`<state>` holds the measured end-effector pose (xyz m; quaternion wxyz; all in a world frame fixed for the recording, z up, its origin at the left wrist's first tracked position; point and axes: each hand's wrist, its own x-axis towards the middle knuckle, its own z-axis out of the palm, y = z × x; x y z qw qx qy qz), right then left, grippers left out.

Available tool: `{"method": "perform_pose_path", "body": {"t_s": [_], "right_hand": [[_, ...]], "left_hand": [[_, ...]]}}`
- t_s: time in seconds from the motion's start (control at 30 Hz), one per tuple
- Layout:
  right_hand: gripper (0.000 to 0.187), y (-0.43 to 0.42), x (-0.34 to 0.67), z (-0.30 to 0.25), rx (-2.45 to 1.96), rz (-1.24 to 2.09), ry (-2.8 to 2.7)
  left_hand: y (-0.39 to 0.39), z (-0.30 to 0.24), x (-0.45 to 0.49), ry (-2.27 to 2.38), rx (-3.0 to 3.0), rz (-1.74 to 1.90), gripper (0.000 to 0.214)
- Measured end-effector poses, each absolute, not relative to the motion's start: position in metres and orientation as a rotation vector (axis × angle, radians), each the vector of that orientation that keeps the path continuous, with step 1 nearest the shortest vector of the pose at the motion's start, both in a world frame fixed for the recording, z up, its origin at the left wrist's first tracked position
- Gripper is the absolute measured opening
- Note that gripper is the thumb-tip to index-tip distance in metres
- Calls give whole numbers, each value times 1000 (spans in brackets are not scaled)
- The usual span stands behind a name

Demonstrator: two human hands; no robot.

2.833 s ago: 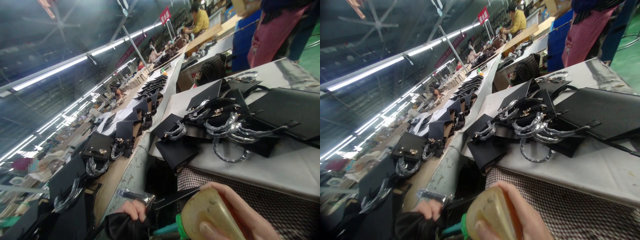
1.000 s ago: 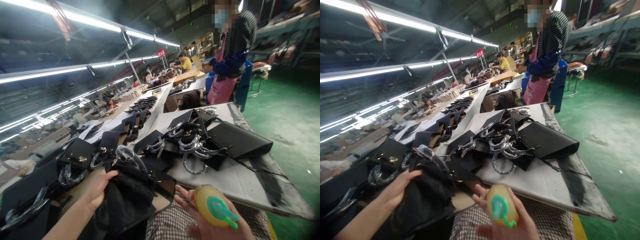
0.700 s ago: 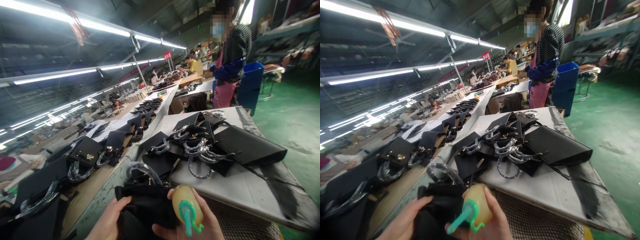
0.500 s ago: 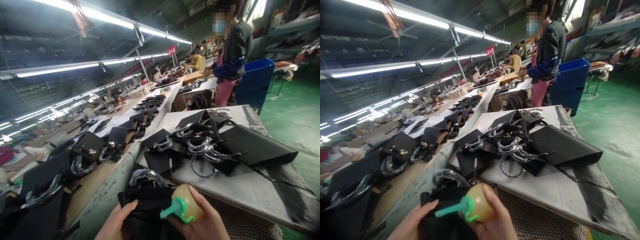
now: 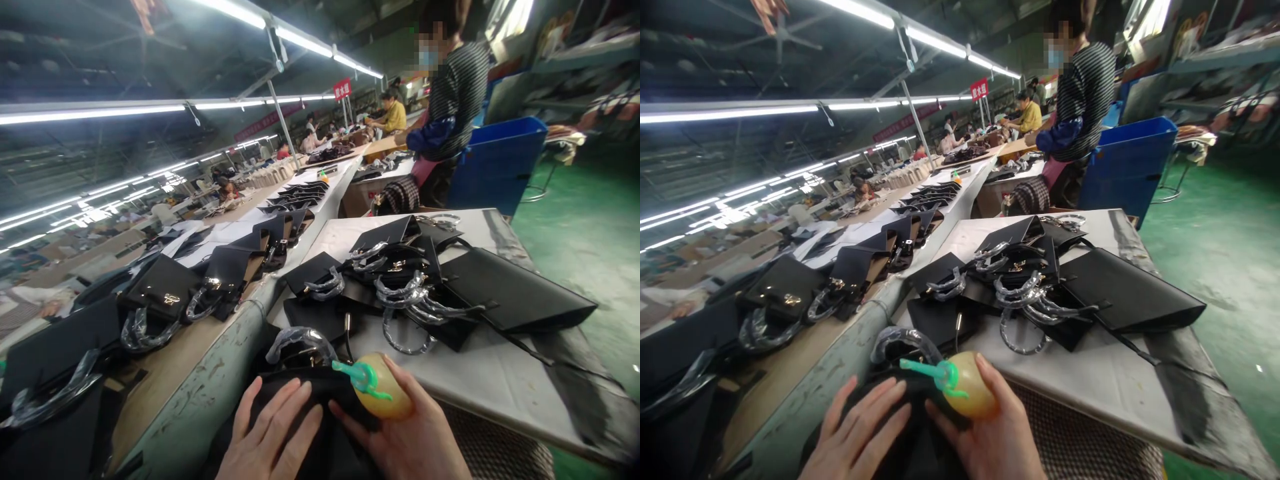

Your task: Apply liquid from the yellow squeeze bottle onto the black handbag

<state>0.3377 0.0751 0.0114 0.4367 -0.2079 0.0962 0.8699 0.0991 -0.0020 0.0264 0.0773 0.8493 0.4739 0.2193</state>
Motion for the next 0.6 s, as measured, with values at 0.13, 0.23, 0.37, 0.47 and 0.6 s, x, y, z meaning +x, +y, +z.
{"method": "perform_pose_path", "body": {"t_s": [0.13,0.23,0.37,0.47,0.6], "right_hand": [[33,75,334,7,-419,2230,278],[28,75,335,7,-389,2206,261],[22,75,338,7,-272,2307,307],[29,75,338,1,-159,2413,314],[35,76,348,-5,-162,2409,236]], "left_hand": [[33,2,102,1342,2682,609,69],[44,-10,100,1413,2639,635,55],[51,-9,98,1383,2476,651,51],[57,4,98,1367,2178,591,26],[65,22,89,1350,1873,464,21]]}}
